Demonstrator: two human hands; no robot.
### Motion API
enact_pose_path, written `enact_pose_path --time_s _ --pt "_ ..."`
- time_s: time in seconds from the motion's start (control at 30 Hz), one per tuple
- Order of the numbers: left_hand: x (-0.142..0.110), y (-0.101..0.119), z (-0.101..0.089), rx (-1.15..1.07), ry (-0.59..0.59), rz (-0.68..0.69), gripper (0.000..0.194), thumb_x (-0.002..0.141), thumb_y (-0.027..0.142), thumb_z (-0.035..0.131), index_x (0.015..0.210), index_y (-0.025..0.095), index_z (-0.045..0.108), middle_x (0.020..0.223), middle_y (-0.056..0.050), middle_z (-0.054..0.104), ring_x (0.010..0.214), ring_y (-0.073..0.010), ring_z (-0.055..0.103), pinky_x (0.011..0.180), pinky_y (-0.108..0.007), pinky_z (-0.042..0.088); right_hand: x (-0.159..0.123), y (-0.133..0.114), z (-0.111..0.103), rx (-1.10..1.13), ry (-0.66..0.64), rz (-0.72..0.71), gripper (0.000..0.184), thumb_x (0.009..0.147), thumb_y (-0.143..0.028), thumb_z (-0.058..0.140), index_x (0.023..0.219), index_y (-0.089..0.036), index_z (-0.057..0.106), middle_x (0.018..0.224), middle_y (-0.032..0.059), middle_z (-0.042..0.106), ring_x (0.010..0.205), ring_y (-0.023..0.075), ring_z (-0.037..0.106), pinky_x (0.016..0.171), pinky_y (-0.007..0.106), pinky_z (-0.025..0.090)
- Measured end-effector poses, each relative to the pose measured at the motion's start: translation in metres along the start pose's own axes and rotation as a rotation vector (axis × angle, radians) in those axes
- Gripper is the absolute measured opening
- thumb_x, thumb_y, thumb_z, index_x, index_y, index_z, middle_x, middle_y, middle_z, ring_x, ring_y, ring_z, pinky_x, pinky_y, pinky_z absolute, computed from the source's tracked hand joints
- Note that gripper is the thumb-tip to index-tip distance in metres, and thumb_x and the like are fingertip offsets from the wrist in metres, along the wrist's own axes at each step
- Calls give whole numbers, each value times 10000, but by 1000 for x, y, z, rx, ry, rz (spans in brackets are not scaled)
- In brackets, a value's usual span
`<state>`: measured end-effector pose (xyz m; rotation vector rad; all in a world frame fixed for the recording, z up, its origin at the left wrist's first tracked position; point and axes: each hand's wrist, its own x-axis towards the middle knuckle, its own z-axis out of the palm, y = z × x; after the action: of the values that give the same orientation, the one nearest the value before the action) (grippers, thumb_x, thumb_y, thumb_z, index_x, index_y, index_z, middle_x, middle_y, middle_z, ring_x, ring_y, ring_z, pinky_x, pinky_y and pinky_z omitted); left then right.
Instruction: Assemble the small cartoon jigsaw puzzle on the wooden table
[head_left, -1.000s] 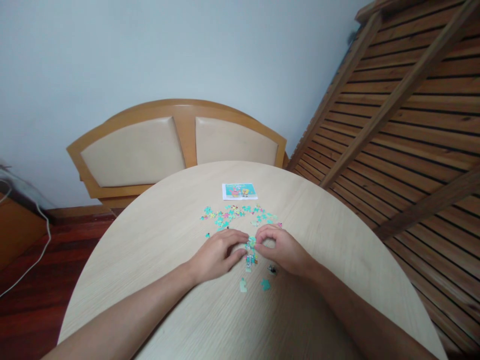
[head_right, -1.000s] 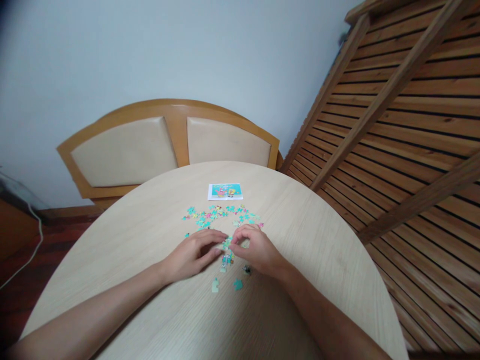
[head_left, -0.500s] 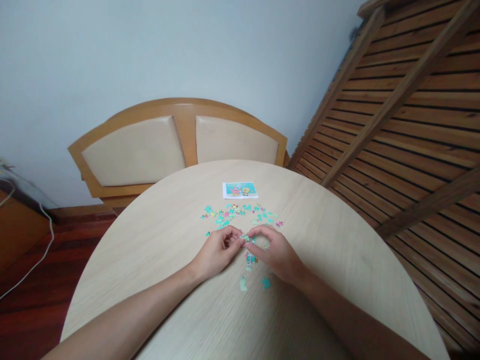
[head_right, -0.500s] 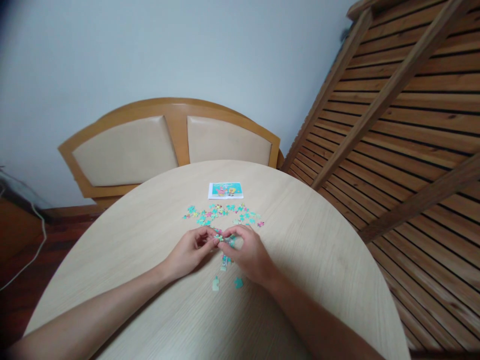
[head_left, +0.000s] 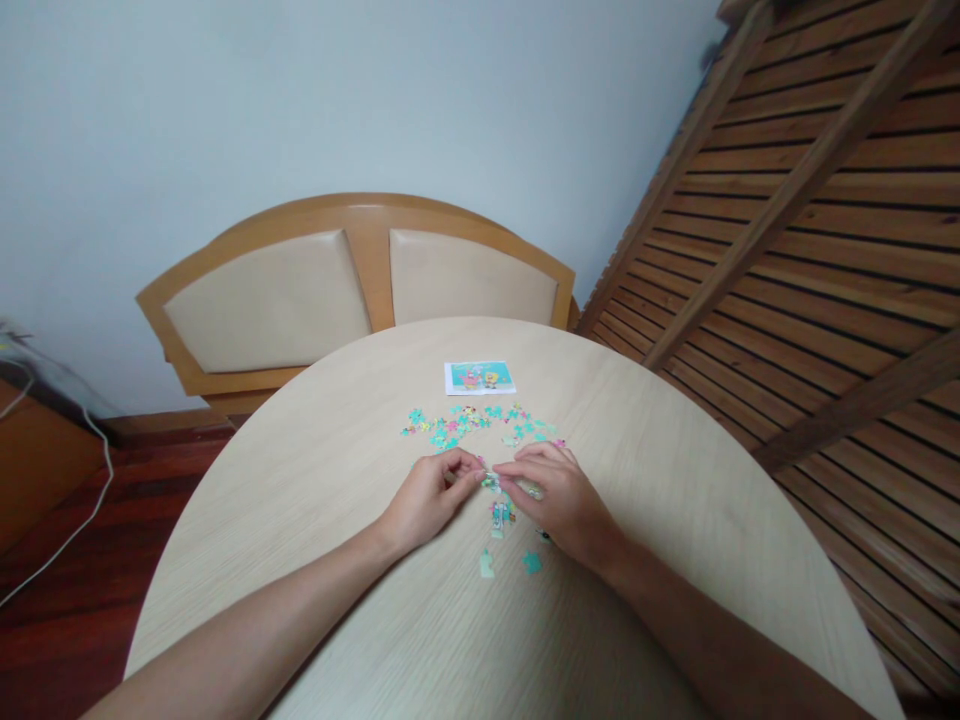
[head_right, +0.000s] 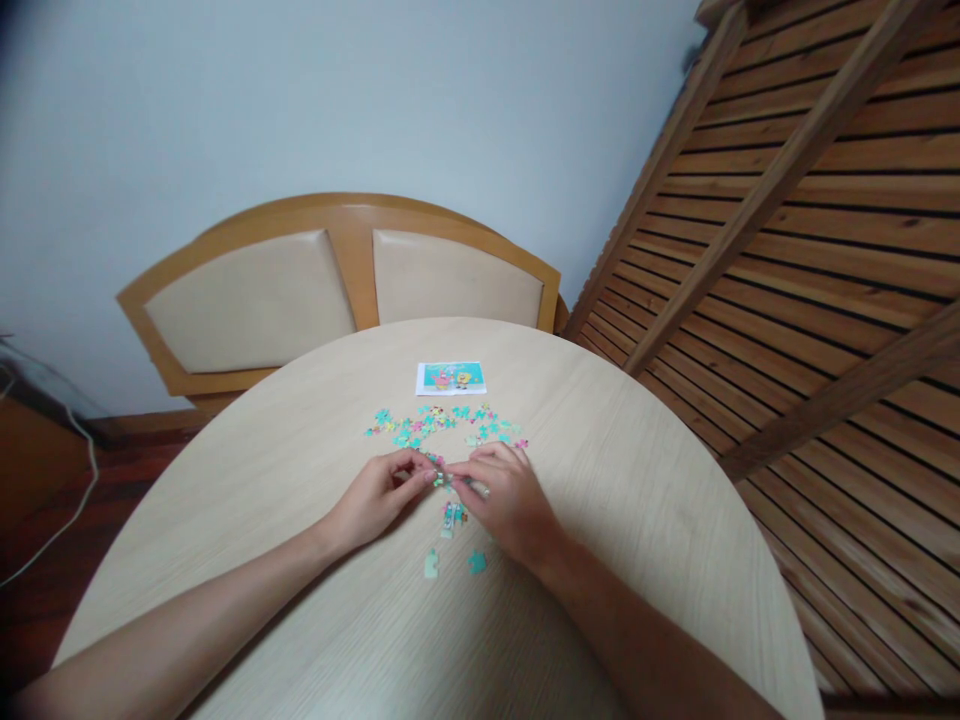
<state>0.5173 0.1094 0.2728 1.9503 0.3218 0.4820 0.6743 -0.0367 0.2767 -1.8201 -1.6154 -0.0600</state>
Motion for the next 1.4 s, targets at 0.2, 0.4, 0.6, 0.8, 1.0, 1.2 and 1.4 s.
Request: enact_pose_path --time_s 0.2,0.4,0.6,0.8,1.0,1.2,1.4 --pt "2 -7 -4 337 72 24 164 932 320 607 961 214 729 840 -25 709 798 -185 621 714 -284 454 -2 11 -1 -95 -66 77 207 874 -287 719 1073 -259 766 1048 63 748 1040 266 602 920 432 449" --pt "5 -12 -2 438 82 57 107 907 290 665 869 233 746 815 -7 724 844 -203 619 778 -308 447 -4 15 6 -83 -141 62 201 885 -299 713 1074 -264 773 1102 59 729 1075 263 588 936 434 447" --pt "7 -8 0 503 75 34 126 910 304 668 848 221 739 768 -5 706 825 -214 605 741 -310 436 -3 15 7 -63 -136 56 204 894 -301 701 1085 -288 772 1091 51 730 1059 257 590 930 432 445" --pt "2 -2 -1 560 41 93 149 933 277 603 925 208 735 856 -35 712 871 -231 603 814 -367 457 -3 16 8 -60 -146 65 215 888 -300 710 1094 -285 769 1092 48 731 1066 261 593 935 442 441" --pt "-2 -1 -4 598 3 107 170 863 232 691 1031 231 719 1038 -60 664 1014 -263 567 922 -435 452 -4 16 9 -49 -127 71 200 880 -292 721 1070 -260 772 1091 46 733 1064 262 588 929 441 438" --pt "5 -6 -3 579 -10 -31 96 827 244 750 917 235 719 1130 -58 634 1129 -301 509 986 -515 405 -4 16 9 -56 -137 73 199 885 -305 716 1070 -256 771 1090 43 734 1065 256 588 936 443 439" --pt "1 -10 -2 523 38 -16 75 826 217 754 877 230 700 1091 -42 656 1112 -279 516 979 -468 402 -5 19 10 -46 -127 62 201 879 -311 727 1069 -260 770 1090 36 733 1058 247 588 941 434 437"
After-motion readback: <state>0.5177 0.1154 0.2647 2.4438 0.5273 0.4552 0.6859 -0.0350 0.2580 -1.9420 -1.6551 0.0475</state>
